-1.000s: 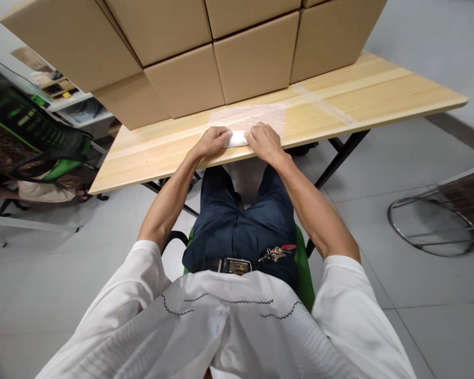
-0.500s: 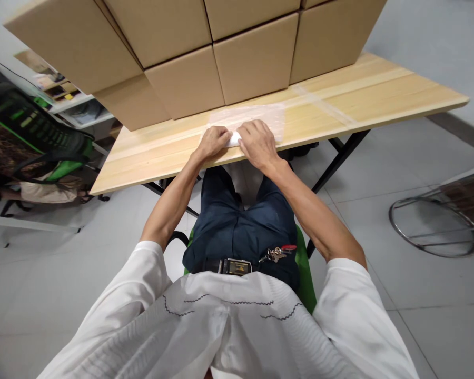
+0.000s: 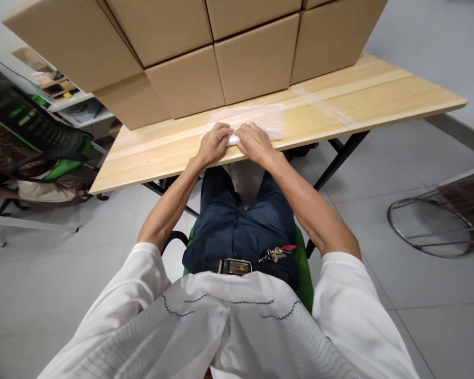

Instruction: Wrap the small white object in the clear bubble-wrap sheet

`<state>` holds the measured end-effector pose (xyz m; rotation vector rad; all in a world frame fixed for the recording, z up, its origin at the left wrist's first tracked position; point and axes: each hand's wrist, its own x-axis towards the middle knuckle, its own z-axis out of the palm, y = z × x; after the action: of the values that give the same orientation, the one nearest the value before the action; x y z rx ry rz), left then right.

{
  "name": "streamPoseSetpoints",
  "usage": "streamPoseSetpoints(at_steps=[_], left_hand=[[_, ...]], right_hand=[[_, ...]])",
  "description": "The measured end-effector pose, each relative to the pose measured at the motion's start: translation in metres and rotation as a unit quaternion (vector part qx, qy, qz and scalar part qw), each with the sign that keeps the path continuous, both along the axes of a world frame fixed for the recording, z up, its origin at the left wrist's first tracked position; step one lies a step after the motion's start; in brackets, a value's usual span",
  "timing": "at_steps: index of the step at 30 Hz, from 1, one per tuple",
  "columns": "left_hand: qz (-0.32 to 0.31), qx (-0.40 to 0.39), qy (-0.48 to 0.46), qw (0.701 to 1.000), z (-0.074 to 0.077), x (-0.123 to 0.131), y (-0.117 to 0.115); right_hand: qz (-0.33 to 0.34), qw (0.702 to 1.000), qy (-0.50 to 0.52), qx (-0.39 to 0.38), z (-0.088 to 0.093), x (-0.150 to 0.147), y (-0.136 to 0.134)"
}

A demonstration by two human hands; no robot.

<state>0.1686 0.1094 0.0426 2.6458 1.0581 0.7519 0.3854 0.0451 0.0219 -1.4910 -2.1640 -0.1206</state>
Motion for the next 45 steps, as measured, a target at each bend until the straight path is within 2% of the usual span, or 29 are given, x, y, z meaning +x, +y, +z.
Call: streamPoseSetpoints(at_steps=[3,8,12,15,21,29,36,45], left_hand=[[-0.011,-0.004,0.036,0.999,0.005,-0.003,-0.007],[-0.025,-0.029,0.058,0.998,0.017,-0.005,-0.01],[-0.033,-0.056,0.051,0.997,0.024,-0.004,-0.004],[-0.023,-0.069,0.048,0.996,0.025,-0.004,0.006],[0.01,-0.094,0.022,0.995,0.023,-0.001,0.026],[0.049,-0.077,0.012,0.996,0.016,-0.005,0.027],[0.074,-0.072,0.021,0.994,0.008,-0.016,0.031],[0.13,-0.048,0.014,0.99,0.005,-0.049,0.025]], right_hand=[[-0.009,1.0,0.0,-0.026,0.005,0.0,-0.001],[0.012,0.997,0.012,-0.071,0.017,0.005,0.001],[0.005,0.995,0.03,-0.097,0.025,0.011,0.003],[-0.024,0.994,0.045,-0.099,0.027,0.013,0.003],[-0.087,0.99,0.058,-0.095,0.027,0.013,0.005],[-0.103,0.987,0.047,-0.112,0.032,0.016,0.026],[-0.125,0.985,0.01,-0.119,0.024,0.018,0.042],[-0.161,0.977,-0.032,-0.139,0.022,0.01,0.039]])
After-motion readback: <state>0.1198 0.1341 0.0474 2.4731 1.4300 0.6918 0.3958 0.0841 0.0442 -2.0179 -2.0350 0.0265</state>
